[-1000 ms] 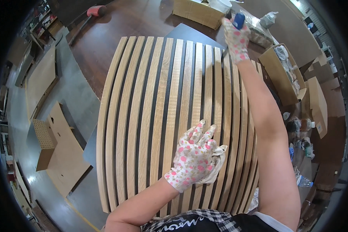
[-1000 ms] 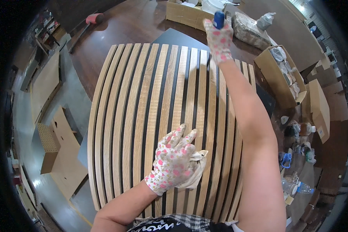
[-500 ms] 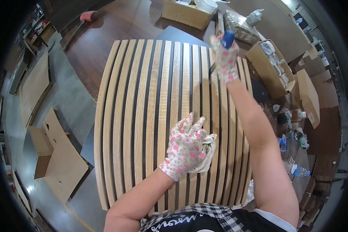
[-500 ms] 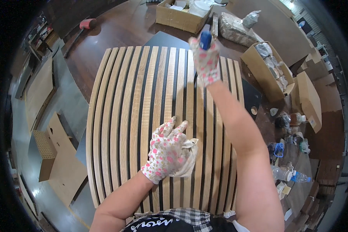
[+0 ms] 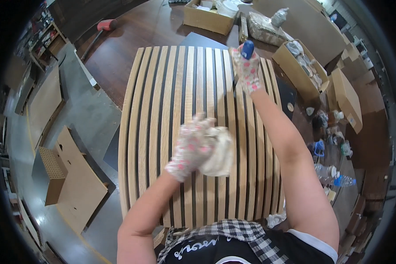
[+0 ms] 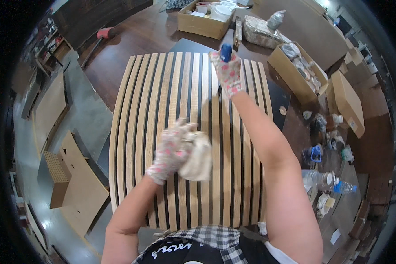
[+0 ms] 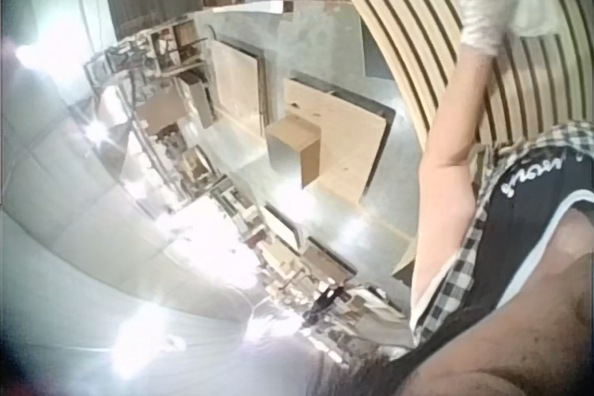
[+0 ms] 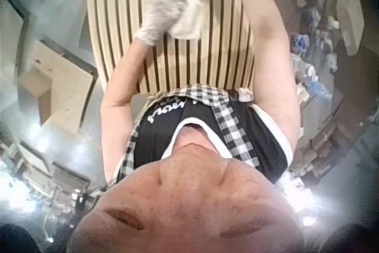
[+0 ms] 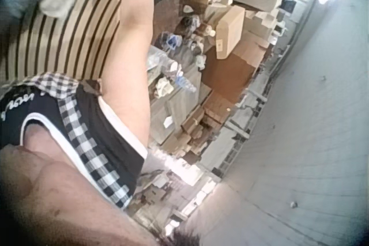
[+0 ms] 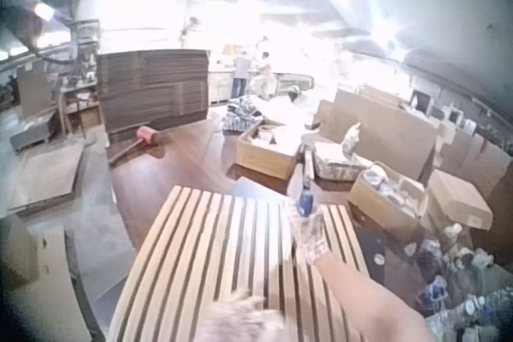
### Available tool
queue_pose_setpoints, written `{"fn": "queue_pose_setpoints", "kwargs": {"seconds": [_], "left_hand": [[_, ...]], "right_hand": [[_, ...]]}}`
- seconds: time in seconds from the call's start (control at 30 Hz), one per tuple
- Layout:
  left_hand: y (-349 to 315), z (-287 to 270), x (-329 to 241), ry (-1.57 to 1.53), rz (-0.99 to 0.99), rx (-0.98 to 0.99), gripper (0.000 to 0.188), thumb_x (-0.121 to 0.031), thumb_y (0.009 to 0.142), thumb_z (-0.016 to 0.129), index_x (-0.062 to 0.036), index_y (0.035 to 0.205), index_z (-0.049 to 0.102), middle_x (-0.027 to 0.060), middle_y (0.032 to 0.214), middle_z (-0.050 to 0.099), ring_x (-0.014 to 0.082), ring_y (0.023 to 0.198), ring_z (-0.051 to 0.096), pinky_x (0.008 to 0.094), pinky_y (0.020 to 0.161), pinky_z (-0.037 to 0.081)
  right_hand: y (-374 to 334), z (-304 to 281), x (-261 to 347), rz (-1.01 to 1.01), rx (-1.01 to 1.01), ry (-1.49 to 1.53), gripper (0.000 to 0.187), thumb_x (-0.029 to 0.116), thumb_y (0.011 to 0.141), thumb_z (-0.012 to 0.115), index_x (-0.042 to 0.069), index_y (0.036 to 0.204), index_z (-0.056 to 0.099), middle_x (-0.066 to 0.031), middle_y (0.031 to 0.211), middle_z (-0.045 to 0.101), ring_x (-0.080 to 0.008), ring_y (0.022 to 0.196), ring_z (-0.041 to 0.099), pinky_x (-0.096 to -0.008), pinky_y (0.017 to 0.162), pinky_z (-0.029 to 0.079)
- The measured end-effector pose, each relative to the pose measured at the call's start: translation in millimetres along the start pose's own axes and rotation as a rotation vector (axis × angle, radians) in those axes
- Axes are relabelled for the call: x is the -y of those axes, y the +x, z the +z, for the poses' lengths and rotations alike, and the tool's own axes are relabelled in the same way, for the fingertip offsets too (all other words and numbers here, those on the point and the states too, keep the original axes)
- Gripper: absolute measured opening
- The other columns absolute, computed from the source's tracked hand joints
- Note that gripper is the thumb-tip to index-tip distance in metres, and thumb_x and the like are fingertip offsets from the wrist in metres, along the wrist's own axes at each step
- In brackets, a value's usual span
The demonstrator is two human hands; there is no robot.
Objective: The person wipes and cleans a slatted wooden furniture panel by hand using a cloth and a blue spray bottle, applying liquid to different sections and rubbing the surfaces.
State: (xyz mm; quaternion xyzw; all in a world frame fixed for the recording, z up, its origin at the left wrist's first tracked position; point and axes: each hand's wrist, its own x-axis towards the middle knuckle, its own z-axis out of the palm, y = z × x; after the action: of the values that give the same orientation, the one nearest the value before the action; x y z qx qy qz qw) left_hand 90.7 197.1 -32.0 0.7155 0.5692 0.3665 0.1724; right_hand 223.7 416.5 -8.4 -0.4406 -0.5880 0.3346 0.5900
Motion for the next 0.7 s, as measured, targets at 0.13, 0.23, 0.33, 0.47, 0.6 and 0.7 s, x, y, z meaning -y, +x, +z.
{"fn": "queue_pose_setpoints", "kwargs": {"seconds": [0.13, 0.23, 0.33, 0.47, 0.6, 0.7], "left_hand": [[-39.0, -80.4, 32.5, -0.14, -0.165, -0.143, 0.032, -0.022, 0.08, 0.042, -0.0031, 0.1, 0.058, 0.0121, 0.106, 0.057, 0.0325, 0.112, 0.044, 0.0405, 0.092, 0.036], [-85.4, -114.0, 49.6, -0.165, -0.321, -0.269, 0.045, -0.032, 0.08, 0.043, 0.0019, 0.107, 0.054, 0.0164, 0.11, 0.054, 0.0292, 0.111, 0.045, 0.0362, 0.093, 0.035], [-143.2, -132.0, 59.0, -0.086, -0.421, -0.371, 0.04, -0.026, 0.082, 0.043, 0.0032, 0.109, 0.051, 0.018, 0.112, 0.051, 0.0289, 0.107, 0.046, 0.035, 0.093, 0.034], [-184.0, -127.5, 36.9, 0.087, -0.537, -0.38, 0.02, -0.012, 0.08, 0.044, 0.0027, 0.092, 0.049, 0.0141, 0.091, 0.049, 0.0278, 0.089, 0.046, 0.0352, 0.081, 0.036], [-208.6, -137.2, 38.8, 0.185, -0.65, -0.202, 0.022, -0.011, 0.081, 0.045, 0.0034, 0.097, 0.048, 0.0159, 0.087, 0.051, 0.0301, 0.083, 0.049, 0.0345, 0.077, 0.039], [-230.9, -138.0, 61.8, -0.173, -0.761, -0.24, 0.026, -0.014, 0.084, 0.047, 0.0043, 0.103, 0.046, 0.0173, 0.091, 0.054, 0.0282, 0.082, 0.053, 0.0335, 0.073, 0.042]], "right_hand": [[-100.9, -39.0, 71.2, 0.465, 0.076, 0.227, 0.014, 0.015, 0.074, 0.063, 0.012, 0.081, 0.052, 0.0047, 0.055, 0.045, -0.0054, 0.045, 0.044, -0.0189, 0.038, 0.034], [-150.7, -88.5, 94.7, 0.628, 0.142, 0.551, 0.01, 0.009, 0.078, 0.057, 0.012, 0.082, 0.048, 0.0033, 0.053, 0.041, -0.0053, 0.038, 0.038, -0.0203, 0.034, 0.029], [-178.8, -128.2, 113.2, 0.531, -0.087, 0.768, 0.009, 0.007, 0.081, 0.051, 0.013, 0.08, 0.045, 0.0036, 0.051, 0.037, -0.0065, 0.036, 0.033, -0.0209, 0.033, 0.027], [-211.4, -162.0, 138.2, 0.53, -0.214, 0.599, 0.01, 0.007, 0.08, 0.054, 0.013, 0.078, 0.046, 0.0041, 0.049, 0.037, -0.0061, 0.036, 0.033, -0.0206, 0.034, 0.027], [-233.7, -193.1, 132.8, 0.543, -0.294, 0.395, 0.011, 0.009, 0.078, 0.058, 0.014, 0.075, 0.048, 0.0049, 0.052, 0.042, -0.0041, 0.037, 0.037, -0.0181, 0.034, 0.027], [-243.2, -204.0, 132.8, 0.686, -0.403, 0.059, 0.009, 0.013, 0.08, 0.056, 0.016, 0.079, 0.047, 0.007, 0.052, 0.039, -0.0037, 0.038, 0.034, -0.0187, 0.035, 0.026]]}}
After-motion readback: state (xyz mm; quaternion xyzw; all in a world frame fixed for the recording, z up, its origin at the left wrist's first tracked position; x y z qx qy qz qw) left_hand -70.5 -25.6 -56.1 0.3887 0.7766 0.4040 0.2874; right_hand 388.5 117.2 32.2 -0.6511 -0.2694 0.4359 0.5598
